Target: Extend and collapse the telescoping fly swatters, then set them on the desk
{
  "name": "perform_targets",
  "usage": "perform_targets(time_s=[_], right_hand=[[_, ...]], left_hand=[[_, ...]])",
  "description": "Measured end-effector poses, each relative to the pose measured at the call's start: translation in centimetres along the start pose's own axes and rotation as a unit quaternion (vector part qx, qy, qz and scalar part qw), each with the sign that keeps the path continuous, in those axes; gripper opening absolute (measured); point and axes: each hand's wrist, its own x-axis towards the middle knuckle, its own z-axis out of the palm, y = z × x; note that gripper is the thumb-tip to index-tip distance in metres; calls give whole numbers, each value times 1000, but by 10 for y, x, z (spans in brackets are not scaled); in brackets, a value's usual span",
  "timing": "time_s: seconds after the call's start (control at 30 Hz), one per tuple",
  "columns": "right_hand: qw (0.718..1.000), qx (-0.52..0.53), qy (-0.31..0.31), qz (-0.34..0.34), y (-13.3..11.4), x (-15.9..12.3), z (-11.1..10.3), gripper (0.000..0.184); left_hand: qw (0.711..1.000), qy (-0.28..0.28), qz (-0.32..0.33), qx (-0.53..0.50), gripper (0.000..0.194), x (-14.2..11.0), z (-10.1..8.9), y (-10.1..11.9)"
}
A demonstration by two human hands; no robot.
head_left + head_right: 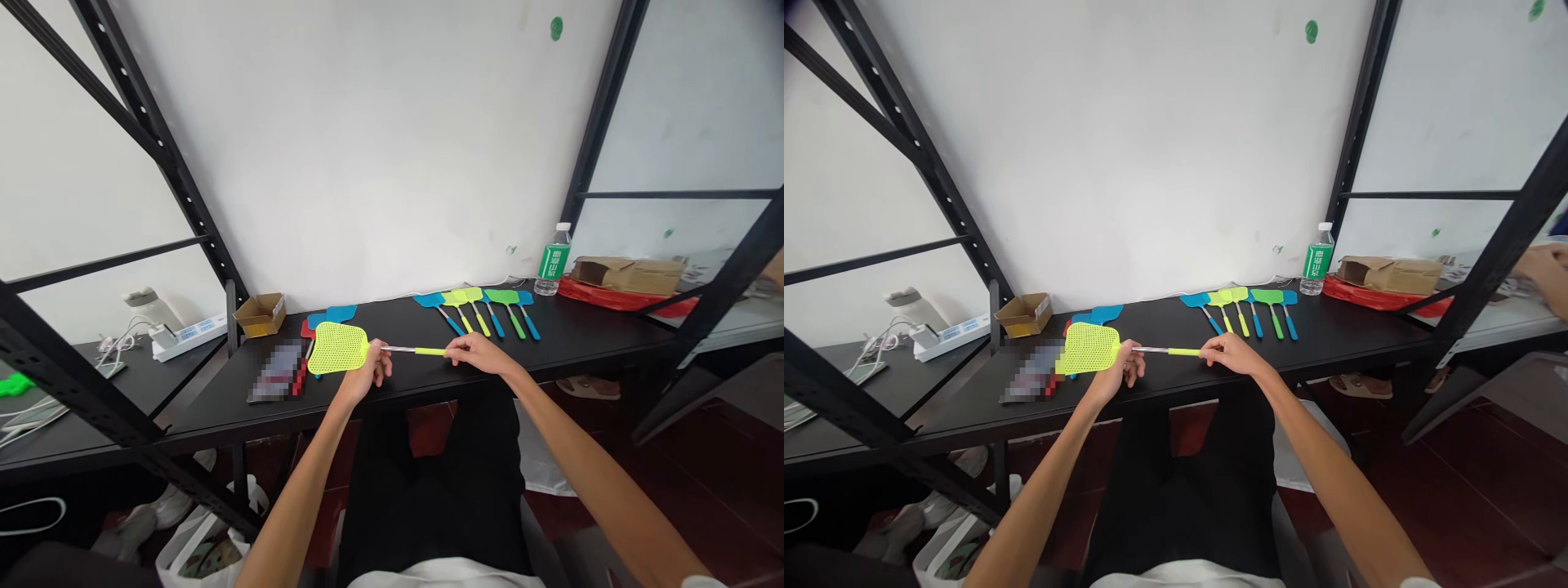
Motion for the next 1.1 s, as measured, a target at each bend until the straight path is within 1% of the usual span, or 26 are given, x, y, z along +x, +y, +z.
perform_targets(time_s=[0.13, 0.23, 0.27, 0.37, 0.47, 0.5, 0.73, 0.9, 1.1], right_hand=[[1000, -23, -11, -2, -3, 1, 0, 47], [1000, -21, -12, -2, -4, 0, 0, 50], [1000, -15, -12, -3, -4, 0, 1, 49], [1000, 23, -13, 1, -3, 0, 1, 35], [998, 65, -8, 1, 1, 1, 2, 38], [998, 69, -6, 1, 2, 2, 2, 37], [998, 57, -18, 8, -4, -1, 1, 27], [999, 26, -18, 16, -7, -3, -1, 31], [1000, 23, -19, 3, -5, -3, 0, 38]], left_hand=[[1000, -16, 8, 20, 49, 0, 0, 0], [1000, -8, 8, 12, 49, 0, -1, 1], [1000, -2, 6, 6, 50, 0, -1, 1], [1000, 15, -1, -9, 52, 0, -1, 1], [1000, 23, -4, -7, 53, 0, -1, 1], [1000, 23, -2, -4, 53, 0, -1, 1], [1000, 4, -4, 8, 52, -1, -1, 2], [1000, -14, -5, 18, 54, -1, -1, 2], [1000, -9, 0, 23, 54, -1, -1, 2]])
